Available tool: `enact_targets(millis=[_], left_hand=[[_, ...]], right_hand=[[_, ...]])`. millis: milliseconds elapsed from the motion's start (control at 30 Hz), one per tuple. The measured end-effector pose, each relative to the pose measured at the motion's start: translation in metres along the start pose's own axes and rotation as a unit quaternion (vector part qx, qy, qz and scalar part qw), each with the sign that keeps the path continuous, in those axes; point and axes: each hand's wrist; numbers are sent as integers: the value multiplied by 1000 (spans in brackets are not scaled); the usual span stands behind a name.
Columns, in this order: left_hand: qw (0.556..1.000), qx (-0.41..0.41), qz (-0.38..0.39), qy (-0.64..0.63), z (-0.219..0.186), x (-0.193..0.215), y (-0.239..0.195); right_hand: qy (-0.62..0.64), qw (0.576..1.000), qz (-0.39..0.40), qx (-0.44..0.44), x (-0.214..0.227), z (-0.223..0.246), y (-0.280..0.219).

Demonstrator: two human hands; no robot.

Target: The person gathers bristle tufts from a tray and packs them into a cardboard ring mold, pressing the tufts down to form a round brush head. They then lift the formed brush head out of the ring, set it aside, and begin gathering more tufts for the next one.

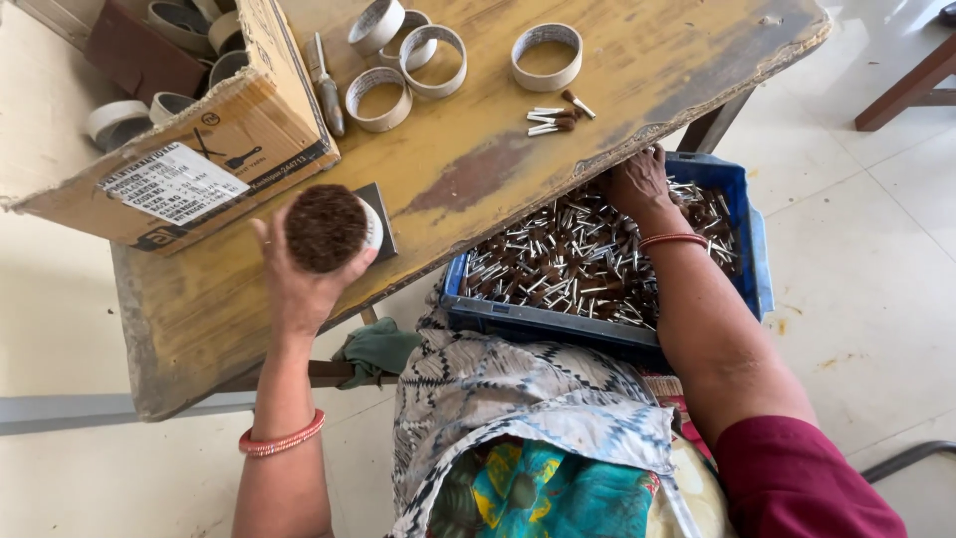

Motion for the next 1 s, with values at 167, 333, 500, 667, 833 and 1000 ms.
enact_targets(millis=[167,333,500,667,833,1000], left_hand=[[962,168,-23,-214,6,3,15],[997,26,-56,53,58,-17,-7],[994,90,-5,-59,32,-13,-8],[996,45,9,71,49,-15,-4],[995,45,-66,-61,20,-12,4],[994,104,-26,26,29,-20,-1]], right_hand=[[-77,996,3,49,-24,-10,6],[-28,999,-19,39,20,28,6],[-43,997,-26,57,8,22,5],[-12,996,-63,54,21,29,1],[-10,999,-12,29,38,41,-4],[-3,997,-50,65,37,40,-2]])
Point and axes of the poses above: each hand's wrist, its own y-axis towards the middle knuckle, its own x-axis out of the back of the hand, z = x × y, and after that the axes turned 8 degrees about -z, right-handed
